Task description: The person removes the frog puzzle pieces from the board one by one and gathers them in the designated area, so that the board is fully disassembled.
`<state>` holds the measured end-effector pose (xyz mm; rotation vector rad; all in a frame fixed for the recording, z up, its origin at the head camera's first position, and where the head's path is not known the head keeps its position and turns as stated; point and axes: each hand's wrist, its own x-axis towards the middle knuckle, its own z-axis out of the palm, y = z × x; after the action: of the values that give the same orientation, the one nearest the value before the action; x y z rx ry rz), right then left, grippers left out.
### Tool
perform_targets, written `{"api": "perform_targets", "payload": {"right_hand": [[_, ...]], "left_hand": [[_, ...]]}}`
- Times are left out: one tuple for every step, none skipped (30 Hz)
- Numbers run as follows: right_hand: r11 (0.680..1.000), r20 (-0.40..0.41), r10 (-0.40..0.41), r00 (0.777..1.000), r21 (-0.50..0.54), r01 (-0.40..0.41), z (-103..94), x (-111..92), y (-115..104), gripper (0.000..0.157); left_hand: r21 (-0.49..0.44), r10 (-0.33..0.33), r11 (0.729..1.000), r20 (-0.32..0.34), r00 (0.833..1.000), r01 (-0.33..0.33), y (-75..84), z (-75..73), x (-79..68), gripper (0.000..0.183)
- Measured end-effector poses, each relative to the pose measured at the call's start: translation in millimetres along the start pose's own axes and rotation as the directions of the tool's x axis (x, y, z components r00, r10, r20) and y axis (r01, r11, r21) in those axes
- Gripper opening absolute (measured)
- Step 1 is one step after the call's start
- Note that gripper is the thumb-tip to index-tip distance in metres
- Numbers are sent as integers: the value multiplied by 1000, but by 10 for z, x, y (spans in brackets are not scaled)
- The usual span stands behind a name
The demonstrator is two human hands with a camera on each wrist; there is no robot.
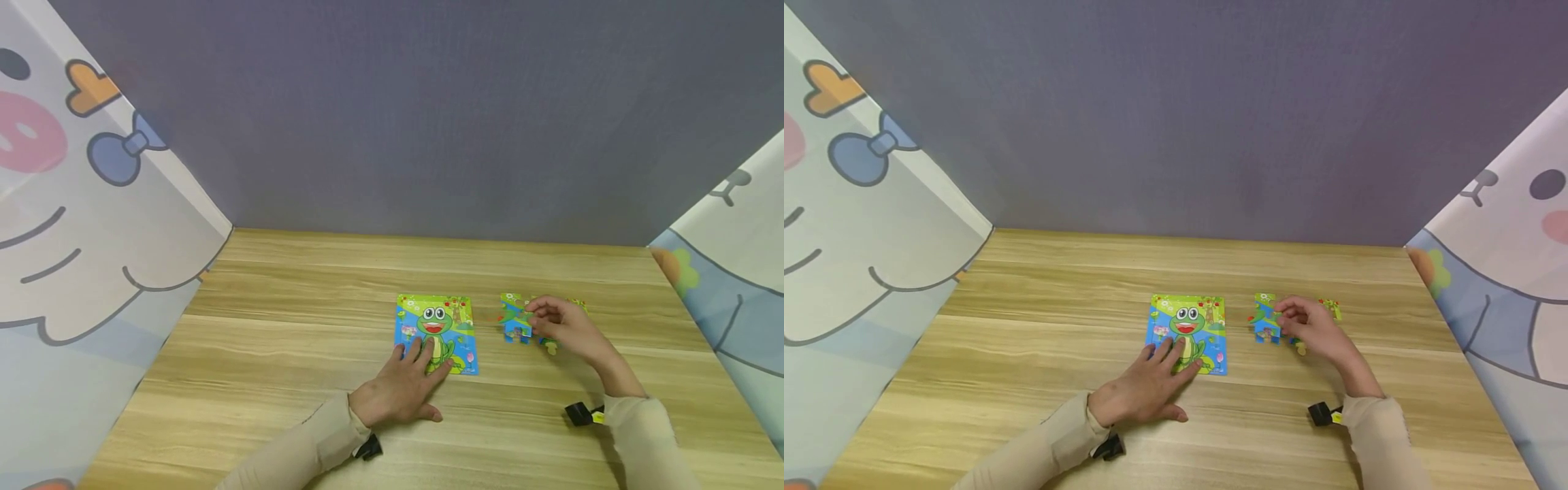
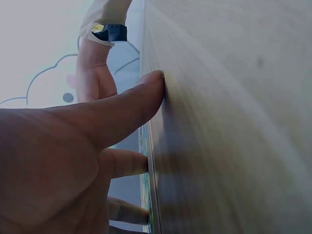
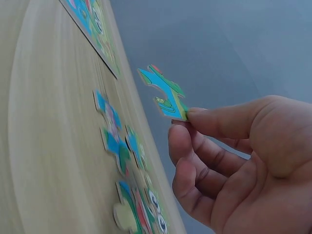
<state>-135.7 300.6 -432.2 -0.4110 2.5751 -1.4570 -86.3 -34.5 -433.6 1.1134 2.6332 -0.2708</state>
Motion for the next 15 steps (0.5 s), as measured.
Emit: {"api": "perform_targets", "payload": {"right_hand": [[1000,-5,3,1000,-4,-3,-20,-12,11,24],[1000,-8,9,1000,-4,-9,-41,-27,22,25],[1000,-12,14,1000,-6,-14,-60,-41,34,25],[1000,-16,16,1000,-8,-16,-78,-53,49,25],[1000,-22,17,1000,-7,-17,-93,-67,58,25],[1000,-29,20,999,-10,-21,-107,-79,73,24],[1000,-35,19,999,-7,-20,-121,-95,86,24],[1000,-39,21,999,-3,-21,-133,-110,99,24],[1000,-41,19,999,-2,-19,-144,-122,110,24],[1000,-43,19,999,-1,-19,-157,-133,120,24],[1000,-47,17,999,-1,-17,-168,-145,129,24],[1000,-51,15,999,-2,-15,-180,-154,142,24],[1000,-55,14,998,-4,-15,-191,-163,152,24],[1000,-60,12,998,-8,-13,-203,-174,160,25],[1000,-62,13,998,-12,-13,-215,-185,168,25]], "left_hand": [[-3,0,1000,2,1000,0,0,-1,0,87],[-5,-1,1000,3,1000,1,-1,-2,0,87],[-8,-1,1000,4,1000,1,-2,-2,1,87],[-10,-1,1000,4,1000,1,-2,-3,1,87],[-13,-1,1000,5,1000,1,-3,-2,2,87],[-15,-1,1000,6,1000,1,-3,-1,3,87],[-17,0,1000,7,1000,0,-2,2,4,87],[-17,0,1000,9,1000,0,-2,5,4,87],[-17,1,1000,11,1000,0,-2,7,4,87],[-16,1,1000,12,1000,-1,-2,8,4,87],[-14,2,1000,11,1000,-2,-3,12,6,87],[-12,2,1000,11,1000,-2,-3,17,8,87],[-9,2,1000,10,1000,-2,-4,20,9,87],[-2,2,1000,6,1000,-2,-4,25,10,86],[5,3,1000,2,1000,-3,-4,27,11,87]]}}
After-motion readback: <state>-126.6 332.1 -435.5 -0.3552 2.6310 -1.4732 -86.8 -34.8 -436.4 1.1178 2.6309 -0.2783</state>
